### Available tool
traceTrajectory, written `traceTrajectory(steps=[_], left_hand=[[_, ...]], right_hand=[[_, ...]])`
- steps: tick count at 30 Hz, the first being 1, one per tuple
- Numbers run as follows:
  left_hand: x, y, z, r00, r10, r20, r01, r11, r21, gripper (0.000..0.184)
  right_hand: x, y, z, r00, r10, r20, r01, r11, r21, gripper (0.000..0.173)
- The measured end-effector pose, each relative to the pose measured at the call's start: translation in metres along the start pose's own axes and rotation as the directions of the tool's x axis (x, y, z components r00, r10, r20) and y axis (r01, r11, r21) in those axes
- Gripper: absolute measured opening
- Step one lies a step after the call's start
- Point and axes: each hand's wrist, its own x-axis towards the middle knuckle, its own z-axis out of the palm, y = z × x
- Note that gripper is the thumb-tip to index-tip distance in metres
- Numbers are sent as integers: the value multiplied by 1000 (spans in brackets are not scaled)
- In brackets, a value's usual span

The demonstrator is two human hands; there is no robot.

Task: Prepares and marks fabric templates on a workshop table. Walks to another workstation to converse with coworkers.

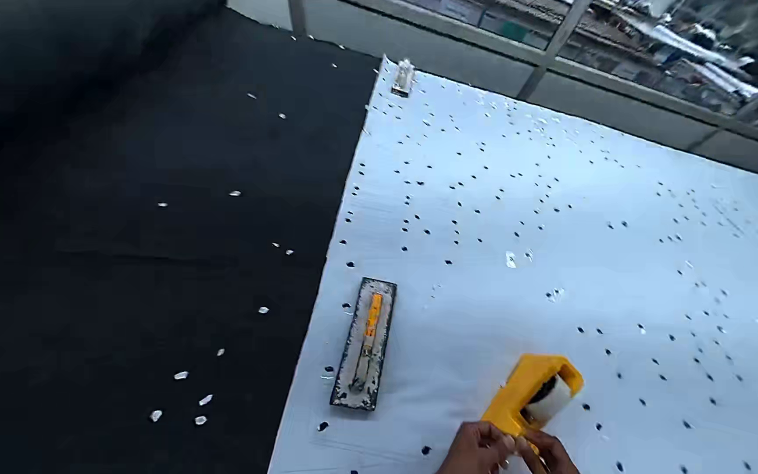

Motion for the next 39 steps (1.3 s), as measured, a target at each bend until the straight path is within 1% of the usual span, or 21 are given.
traceTrajectory(steps=[2,6,8,10,12,14,15,17,18,19,21,23,25,28,32,34,36,39], left_hand=[[-7,4,-11,998,57,-21,-55,994,90,26],[-18,8,-28,982,175,-73,-159,970,186,26],[-21,9,-29,977,196,-88,-174,962,212,26],[-22,7,-25,983,154,-104,-141,982,126,24],[-25,6,-14,993,35,-113,-43,997,-70,22],[-28,7,-5,990,-94,-104,69,972,-223,23],[-29,8,-3,986,-136,-96,107,959,-261,23],[-32,11,-2,979,-180,-96,147,950,-276,24],[-34,13,-2,978,-170,-118,137,958,-252,24],[-35,15,-2,978,-132,-159,99,976,-196,23],[-37,17,-4,965,30,-260,-30,1000,4,21],[-40,18,-5,935,201,-293,-140,966,218,21],[-43,20,-2,913,280,-296,-186,933,308,21],[-48,22,5,900,305,-311,-201,924,325,21],[-53,22,10,901,324,-288,-219,914,342,19],[-54,20,12,900,324,-291,-222,916,334,18],[-55,21,12,904,305,-301,-209,927,310,19],[-56,23,8,921,235,-311,-157,954,255,20]], right_hand=[[-8,-5,11,999,38,-23,-38,999,-4,27],[-20,-16,33,992,96,-79,-94,995,31,25],[-22,-17,40,988,107,-114,-105,994,31,26],[-23,-17,43,984,115,-136,-113,993,23,27],[-23,-17,43,982,116,-147,-113,993,35,27],[-22,-16,43,981,117,-154,-110,993,53,26],[-22,-15,43,981,118,-156,-110,992,60,26],[-23,-15,42,981,119,-153,-110,992,62,27],[-23,-15,42,982,117,-150,-109,992,60,27],[-23,-15,42,983,114,-146,-107,993,56,27],[-22,-15,41,985,107,-133,-101,994,47,27],[-21,-16,40,987,113,-113,-108,993,52,27],[-22,-17,39,987,124,-99,-118,990,72,24],[-24,-16,35,989,124,-83,-117,990,77,19],[-26,-12,37,996,49,-72,-46,998,42,18],[-27,-12,37,996,54,-68,-51,998,45,19],[-26,-12,37,996,61,-65,-57,996,62,19],[-27,-11,37,996,68,-64,-63,995,78,20]])
